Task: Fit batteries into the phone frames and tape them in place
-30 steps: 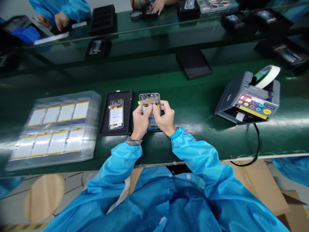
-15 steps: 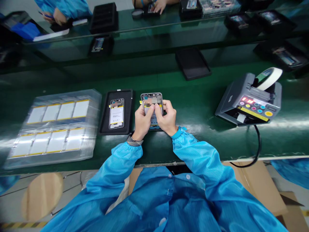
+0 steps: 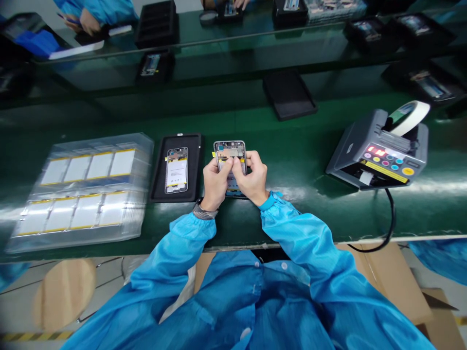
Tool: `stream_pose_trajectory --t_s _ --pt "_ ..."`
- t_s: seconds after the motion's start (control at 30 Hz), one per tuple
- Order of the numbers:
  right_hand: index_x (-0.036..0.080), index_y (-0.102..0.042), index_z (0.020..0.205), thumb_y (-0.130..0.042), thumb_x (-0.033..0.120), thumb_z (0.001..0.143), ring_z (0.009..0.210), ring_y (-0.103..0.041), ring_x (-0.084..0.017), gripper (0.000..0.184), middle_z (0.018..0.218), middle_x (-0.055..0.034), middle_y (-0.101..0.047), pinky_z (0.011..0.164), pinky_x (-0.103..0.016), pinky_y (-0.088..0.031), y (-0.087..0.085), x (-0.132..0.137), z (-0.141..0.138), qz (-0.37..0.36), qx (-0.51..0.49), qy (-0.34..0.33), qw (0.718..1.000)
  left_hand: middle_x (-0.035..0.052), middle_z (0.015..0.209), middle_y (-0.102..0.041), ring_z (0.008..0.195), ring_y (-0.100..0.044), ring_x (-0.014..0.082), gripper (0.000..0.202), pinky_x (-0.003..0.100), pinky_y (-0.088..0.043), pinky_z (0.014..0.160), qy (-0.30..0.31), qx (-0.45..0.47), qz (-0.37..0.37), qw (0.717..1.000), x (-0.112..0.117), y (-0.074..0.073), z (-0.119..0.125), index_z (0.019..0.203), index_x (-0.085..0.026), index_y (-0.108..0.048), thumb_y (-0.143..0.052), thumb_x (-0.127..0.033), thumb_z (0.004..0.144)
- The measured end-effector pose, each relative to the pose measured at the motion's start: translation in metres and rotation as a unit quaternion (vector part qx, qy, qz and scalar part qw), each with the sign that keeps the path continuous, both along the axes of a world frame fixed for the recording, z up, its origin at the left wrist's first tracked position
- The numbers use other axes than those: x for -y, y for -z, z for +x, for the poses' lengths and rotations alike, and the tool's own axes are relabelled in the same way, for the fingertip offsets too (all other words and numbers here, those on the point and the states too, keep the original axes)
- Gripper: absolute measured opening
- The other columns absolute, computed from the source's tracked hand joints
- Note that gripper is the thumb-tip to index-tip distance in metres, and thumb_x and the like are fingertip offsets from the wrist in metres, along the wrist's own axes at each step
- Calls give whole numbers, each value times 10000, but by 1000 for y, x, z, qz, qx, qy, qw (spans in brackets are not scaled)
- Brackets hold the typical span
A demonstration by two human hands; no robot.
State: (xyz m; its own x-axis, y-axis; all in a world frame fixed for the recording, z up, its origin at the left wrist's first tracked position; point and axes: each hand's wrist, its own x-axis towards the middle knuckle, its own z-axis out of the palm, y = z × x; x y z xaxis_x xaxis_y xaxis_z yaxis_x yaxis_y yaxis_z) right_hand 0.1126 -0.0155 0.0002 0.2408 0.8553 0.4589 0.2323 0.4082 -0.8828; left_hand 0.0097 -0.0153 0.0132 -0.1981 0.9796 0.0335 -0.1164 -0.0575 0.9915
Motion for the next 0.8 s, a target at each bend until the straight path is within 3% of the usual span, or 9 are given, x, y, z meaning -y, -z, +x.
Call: stream_pose_trajectory --t_s 0.4,0.8 --pt "212 -587 992 -607 418 970 667 -673 -147 209 805 -7 -716 611 -265 -507 4 -5 4 -11 -11 -16 1000 47 887 -750 774 -645 142 339 231 -496 715 42 6 8 999 -5 6 0 974 -139 -744 -764 -454 850" --pt "212 -567 927 -637 392 942 628 -654 -143 193 755 3 -696 578 -253 -478 2 -2 1 -26 -29 -30 999 40 834 -737 726 -633 139 299 232 -481 679 -1 -12 3 1000 -2 8 2 923 -133 -738 -785 -413 829"
